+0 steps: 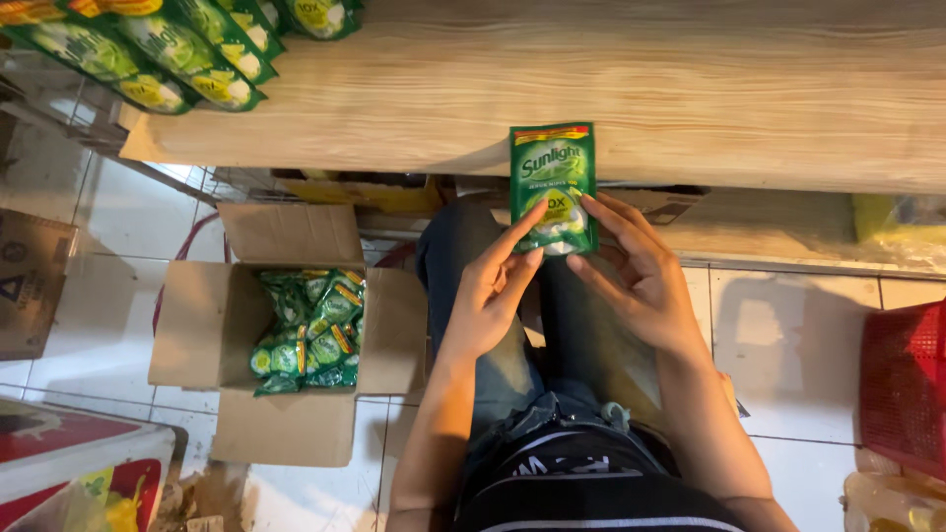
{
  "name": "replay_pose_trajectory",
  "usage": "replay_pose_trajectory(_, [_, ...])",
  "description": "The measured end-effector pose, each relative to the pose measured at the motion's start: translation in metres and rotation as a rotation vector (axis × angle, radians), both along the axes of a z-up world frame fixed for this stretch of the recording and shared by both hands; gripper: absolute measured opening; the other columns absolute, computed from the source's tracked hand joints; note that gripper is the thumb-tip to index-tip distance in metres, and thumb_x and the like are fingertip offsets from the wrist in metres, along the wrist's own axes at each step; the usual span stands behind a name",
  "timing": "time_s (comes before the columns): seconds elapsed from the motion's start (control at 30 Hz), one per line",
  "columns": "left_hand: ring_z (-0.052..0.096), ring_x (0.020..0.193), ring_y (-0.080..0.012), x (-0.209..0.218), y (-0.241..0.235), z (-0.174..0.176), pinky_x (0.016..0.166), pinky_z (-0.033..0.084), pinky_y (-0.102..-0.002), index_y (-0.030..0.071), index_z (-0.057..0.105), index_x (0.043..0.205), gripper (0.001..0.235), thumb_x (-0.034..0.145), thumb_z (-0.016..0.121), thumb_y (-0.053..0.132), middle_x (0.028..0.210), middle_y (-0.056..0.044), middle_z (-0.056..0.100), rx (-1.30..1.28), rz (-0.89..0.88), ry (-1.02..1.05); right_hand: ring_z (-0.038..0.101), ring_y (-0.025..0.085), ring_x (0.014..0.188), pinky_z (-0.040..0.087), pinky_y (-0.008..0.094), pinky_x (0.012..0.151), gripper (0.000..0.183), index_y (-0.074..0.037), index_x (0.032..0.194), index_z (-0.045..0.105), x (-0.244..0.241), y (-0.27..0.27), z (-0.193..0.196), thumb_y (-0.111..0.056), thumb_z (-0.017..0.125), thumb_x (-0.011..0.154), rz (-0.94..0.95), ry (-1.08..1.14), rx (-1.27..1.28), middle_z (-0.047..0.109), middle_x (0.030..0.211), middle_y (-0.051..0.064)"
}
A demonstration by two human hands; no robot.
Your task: The person takes green soap packets from a cardboard box and arranges them in rows on a wooden shelf by hand.
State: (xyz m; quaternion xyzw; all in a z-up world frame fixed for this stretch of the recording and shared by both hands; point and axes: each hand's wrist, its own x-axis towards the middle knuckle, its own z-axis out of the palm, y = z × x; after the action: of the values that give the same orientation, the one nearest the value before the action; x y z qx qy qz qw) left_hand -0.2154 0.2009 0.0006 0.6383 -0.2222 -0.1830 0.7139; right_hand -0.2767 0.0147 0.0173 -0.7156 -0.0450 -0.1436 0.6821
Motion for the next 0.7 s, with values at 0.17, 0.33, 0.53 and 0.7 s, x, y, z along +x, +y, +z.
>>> replay_pose_trajectory(0.17, [0.051, 0.077, -0.0093, 0.001, -0.014, 0.012, 0.068, 0.047, -0.022, 0.017, 0.053, 0.157, 0.05, 0.108, 0.061, 0.008, 0.101, -0.015, 0.066, 0.199, 0.14, -0.175, 0.06, 0.014, 0.127, 0.051, 0.025, 0.103, 0.044, 0.0, 0.145, 0.057, 0.007, 0.003, 0.004, 0.005, 0.061, 0.102, -0.125, -0.036, -0.082, 0.058, 0.139, 0.012])
replay_pose_trajectory(0.33, [0.075, 0.094, -0.0215, 0.002, -0.022, 0.014, 0.077, 0.058, -0.031, 0.017, 0.051, 0.151, 0.051, 0.103, 0.065, 0.01, 0.123, -0.019, 0.071, 0.24, 0.227, -0.44, 0.052, 0.005, 0.074, 0.043, 0.021, 0.061, 0.035, -0.007, 0.137, 0.068, 0.009, 0.01, 0.006, -0.002, 0.065, 0.103, -0.403, 0.006, -0.418, 0.067, 0.095, 0.007])
replay_pose_trajectory(0.53, [0.074, 0.101, -0.0262, 0.009, -0.015, 0.012, 0.082, 0.058, -0.033, 0.015, 0.058, 0.147, 0.042, 0.106, 0.06, 0.009, 0.12, -0.02, 0.073, 0.278, 0.309, -0.587, 0.042, 0.004, 0.059, 0.036, 0.023, 0.052, 0.031, -0.011, 0.132, 0.072, 0.012, 0.012, 0.01, -0.006, 0.068, 0.101, -0.454, 0.027, -0.441, 0.062, 0.076, 0.003])
replay_pose_trajectory(0.7, [0.063, 0.079, -0.0174, 0.016, -0.006, 0.009, 0.075, 0.054, -0.029, 0.016, 0.06, 0.147, 0.042, 0.106, 0.06, 0.01, 0.096, -0.018, 0.07, 0.317, 0.237, -0.336, 0.042, 0.006, 0.057, 0.038, 0.024, 0.053, 0.031, -0.01, 0.13, 0.074, 0.011, 0.014, 0.005, -0.007, 0.068, 0.1, -0.466, 0.01, -0.457, 0.063, 0.074, 0.002])
